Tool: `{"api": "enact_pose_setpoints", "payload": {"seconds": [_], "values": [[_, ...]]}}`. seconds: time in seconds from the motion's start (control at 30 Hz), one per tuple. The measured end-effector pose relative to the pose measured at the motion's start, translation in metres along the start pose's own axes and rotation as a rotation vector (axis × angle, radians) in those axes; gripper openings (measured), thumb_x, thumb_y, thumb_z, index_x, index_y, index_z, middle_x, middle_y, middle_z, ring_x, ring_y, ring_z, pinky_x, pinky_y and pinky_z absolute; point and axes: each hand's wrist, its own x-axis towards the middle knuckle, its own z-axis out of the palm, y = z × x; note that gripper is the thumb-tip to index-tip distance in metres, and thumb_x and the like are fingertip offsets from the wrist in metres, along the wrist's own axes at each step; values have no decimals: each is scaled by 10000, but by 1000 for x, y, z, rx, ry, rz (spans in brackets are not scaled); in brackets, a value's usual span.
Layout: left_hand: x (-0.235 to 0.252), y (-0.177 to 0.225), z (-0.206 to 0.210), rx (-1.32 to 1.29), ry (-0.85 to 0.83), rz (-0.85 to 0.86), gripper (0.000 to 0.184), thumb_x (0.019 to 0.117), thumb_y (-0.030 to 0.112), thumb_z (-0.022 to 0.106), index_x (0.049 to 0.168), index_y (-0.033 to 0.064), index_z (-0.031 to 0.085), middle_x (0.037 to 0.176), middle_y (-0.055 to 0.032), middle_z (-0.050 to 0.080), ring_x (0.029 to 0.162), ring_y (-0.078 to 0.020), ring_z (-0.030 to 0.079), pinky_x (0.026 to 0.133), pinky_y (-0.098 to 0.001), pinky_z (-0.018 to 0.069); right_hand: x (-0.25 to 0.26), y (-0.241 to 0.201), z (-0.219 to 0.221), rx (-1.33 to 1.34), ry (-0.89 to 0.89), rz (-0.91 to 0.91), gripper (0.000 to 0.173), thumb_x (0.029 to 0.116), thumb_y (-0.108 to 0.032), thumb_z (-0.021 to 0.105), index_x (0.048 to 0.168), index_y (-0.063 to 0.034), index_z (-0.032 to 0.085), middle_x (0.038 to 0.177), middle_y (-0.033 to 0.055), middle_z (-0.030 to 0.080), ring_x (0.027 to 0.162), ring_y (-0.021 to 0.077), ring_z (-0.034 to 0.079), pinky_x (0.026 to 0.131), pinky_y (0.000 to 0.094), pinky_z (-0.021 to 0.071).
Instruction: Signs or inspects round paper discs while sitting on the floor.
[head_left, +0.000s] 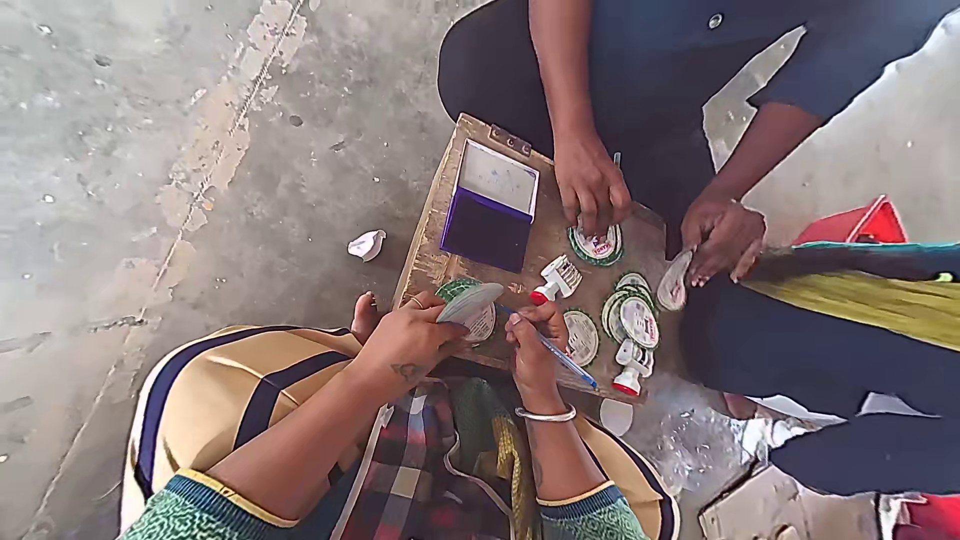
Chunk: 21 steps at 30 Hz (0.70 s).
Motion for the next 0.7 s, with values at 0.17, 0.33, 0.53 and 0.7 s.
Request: {"api": "enact_pose_setpoints", "payload": {"seconds": [0.17, 0.33, 0.53, 0.7], "values": [[-1, 1, 0, -45, 15, -69, 187, 940, 203, 651, 878, 111, 800, 898, -54, 765, 979, -257, 717, 827, -439, 549, 0, -1, -1, 60, -11, 12, 286, 856, 64, 571, 785, -208, 628, 711, -95, 685, 582, -35, 612, 544, 117, 503], [0, 5, -5, -229, 25, -260, 96, 858, 193, 775, 842, 103, 804, 859, -67, 767, 880, -240, 715, 837, -543, 468, -2, -5, -4, 83, -18, 30, 272, 857, 57, 569, 783, -200, 617, 705, -92, 681, 551, -47, 590, 495, 105, 469], [8, 6, -11, -345, 23, -491, 216, 729, 231, 897, 735, 75, 748, 699, -12, 694, 677, -69, 623, 698, -325, 483, -9, -8, -11, -86, -218, -206, 164, 878, -96, 701, 883, -254, 655, 846, -175, 683, 720, -97, 616, 618, 87, 511], [7, 4, -6, -306, 102, -517, 198, 857, 223, 798, 802, 82, 669, 720, 23, 656, 695, -23, 594, 702, -272, 456, -12, -3, 5, -410, -252, -301, 70, 795, -70, 665, 784, -46, 600, 723, -32, 649, 666, -70, 598, 606, 95, 493]]}}
